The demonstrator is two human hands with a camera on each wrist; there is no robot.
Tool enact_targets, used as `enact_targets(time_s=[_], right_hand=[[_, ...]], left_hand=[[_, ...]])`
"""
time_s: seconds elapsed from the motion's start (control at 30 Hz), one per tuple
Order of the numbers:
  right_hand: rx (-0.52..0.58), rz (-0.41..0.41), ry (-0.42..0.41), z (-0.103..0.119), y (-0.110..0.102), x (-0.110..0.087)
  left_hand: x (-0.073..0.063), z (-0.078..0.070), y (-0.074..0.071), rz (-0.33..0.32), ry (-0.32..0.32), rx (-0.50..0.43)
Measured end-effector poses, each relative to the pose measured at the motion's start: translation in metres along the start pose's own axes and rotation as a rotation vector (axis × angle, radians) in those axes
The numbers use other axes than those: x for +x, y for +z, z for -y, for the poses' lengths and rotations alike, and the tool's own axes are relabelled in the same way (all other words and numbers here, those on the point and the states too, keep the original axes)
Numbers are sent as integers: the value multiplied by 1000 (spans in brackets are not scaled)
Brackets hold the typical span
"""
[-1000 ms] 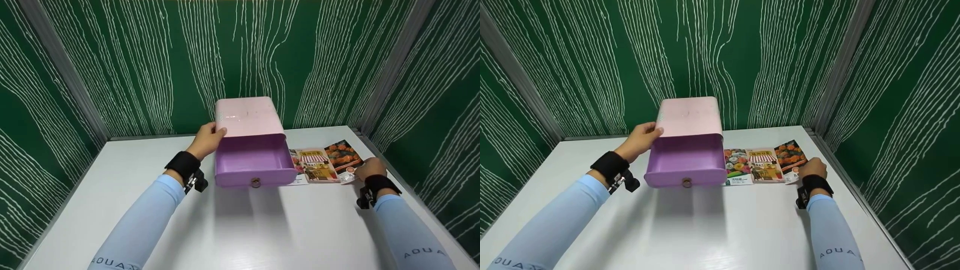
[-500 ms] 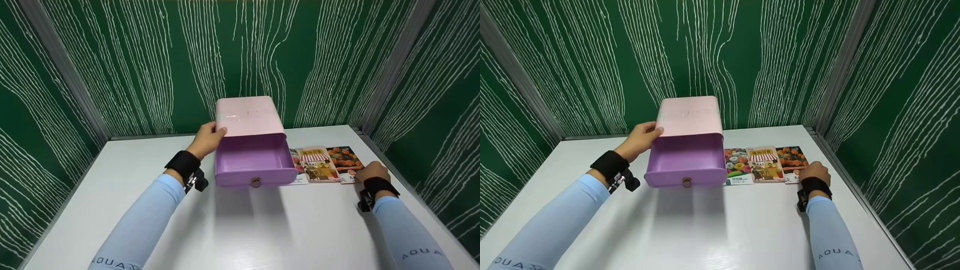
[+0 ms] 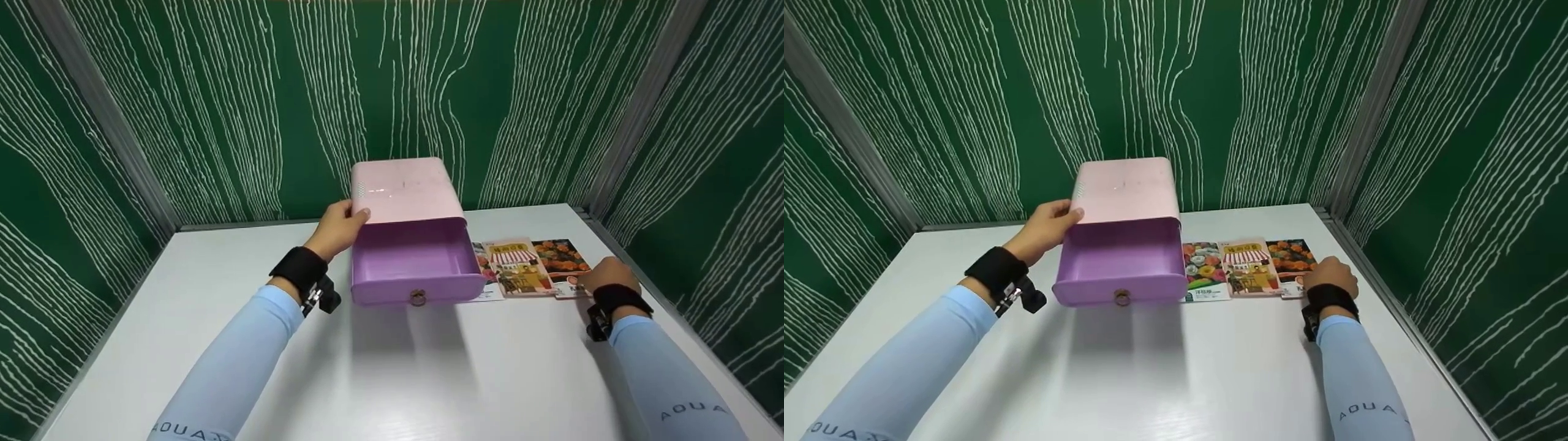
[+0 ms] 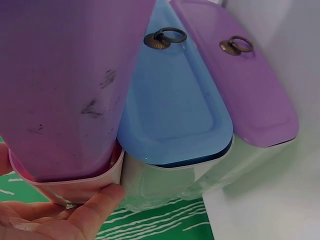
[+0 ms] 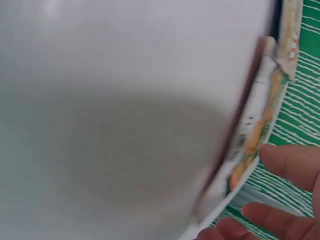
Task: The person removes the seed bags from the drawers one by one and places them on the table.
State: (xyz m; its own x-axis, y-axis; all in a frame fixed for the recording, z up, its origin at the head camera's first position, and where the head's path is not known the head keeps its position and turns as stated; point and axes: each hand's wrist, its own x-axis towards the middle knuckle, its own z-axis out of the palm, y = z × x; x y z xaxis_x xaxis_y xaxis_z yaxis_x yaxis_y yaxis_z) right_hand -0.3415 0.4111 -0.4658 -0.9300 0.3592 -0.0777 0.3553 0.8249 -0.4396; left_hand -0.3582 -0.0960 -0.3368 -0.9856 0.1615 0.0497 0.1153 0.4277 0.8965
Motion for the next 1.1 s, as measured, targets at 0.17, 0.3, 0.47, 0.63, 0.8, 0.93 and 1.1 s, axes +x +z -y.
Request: enact_targets(time_s=[0.17, 0.3, 0.47, 0.63, 0.8, 0.93, 1.1], right_hand=[[32, -40, -85, 22, -10, 0], [65, -62, -178, 40, -13, 0], [110, -60, -217, 63, -17, -10], [188, -60, -243, 86, -22, -22], [250, -53, -313, 109, -27, -36], [306, -11, -357, 128, -33, -51], [337, 8, -427, 151, -42, -73]], left_hand=[[-1, 1, 0, -8, -1, -12], [0, 2, 0, -16, -1, -12], [0, 2, 1, -16, -2, -13], [0, 1, 1, -8, -1, -23], [1, 1, 0, -10, 0, -22], [1, 1, 1, -10, 2, -27], [0, 0, 1, -14, -1, -30]])
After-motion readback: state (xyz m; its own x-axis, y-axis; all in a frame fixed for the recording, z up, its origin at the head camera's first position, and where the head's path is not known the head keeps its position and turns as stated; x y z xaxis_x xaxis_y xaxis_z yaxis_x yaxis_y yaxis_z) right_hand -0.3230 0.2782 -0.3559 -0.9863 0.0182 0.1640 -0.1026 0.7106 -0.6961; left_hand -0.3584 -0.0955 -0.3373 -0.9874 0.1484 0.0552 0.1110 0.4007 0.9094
